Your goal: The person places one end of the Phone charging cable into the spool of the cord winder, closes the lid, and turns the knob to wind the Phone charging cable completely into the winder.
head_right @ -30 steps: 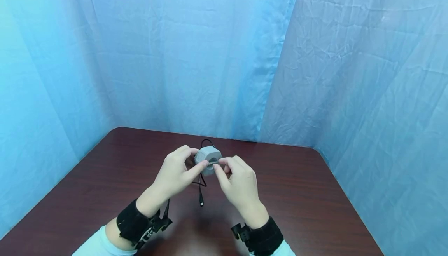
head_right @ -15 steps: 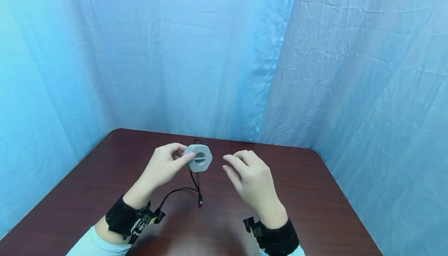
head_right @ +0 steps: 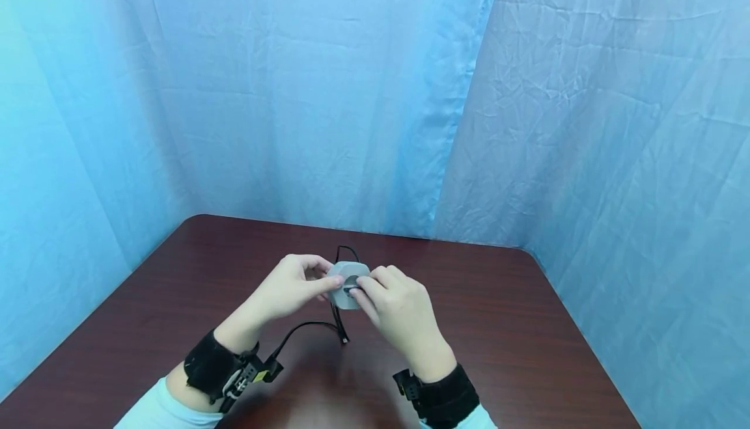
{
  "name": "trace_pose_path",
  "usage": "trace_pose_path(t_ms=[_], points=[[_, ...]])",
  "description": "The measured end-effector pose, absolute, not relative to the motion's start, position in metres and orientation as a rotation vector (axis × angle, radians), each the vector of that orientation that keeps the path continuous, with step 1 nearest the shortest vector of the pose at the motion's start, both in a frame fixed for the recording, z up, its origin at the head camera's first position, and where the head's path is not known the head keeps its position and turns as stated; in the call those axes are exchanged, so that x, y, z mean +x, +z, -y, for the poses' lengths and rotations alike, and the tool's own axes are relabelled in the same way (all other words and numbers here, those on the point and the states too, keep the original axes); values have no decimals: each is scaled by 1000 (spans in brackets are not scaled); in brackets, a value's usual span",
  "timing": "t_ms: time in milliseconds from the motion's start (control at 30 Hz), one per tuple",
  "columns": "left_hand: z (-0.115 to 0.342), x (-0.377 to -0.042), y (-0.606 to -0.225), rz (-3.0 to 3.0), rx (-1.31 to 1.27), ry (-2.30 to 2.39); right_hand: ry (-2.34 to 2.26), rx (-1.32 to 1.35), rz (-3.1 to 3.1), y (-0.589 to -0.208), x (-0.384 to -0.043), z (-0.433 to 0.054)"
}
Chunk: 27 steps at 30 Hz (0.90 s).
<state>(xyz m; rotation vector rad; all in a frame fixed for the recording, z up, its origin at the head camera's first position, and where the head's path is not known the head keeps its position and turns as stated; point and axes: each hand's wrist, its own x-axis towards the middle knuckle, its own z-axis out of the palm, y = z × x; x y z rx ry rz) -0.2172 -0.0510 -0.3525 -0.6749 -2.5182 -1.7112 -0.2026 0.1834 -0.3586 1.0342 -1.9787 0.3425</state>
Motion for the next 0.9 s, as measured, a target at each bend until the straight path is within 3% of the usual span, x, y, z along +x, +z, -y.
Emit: trace_pose_path(t_ms=[467,900], points=[[34,-206,-355,2439,-683,-1479,558,797,2115,-369,-199,-172],[24,-205,-365,2176,-749,-1108,1651,360,2304,-365,-197,-161]])
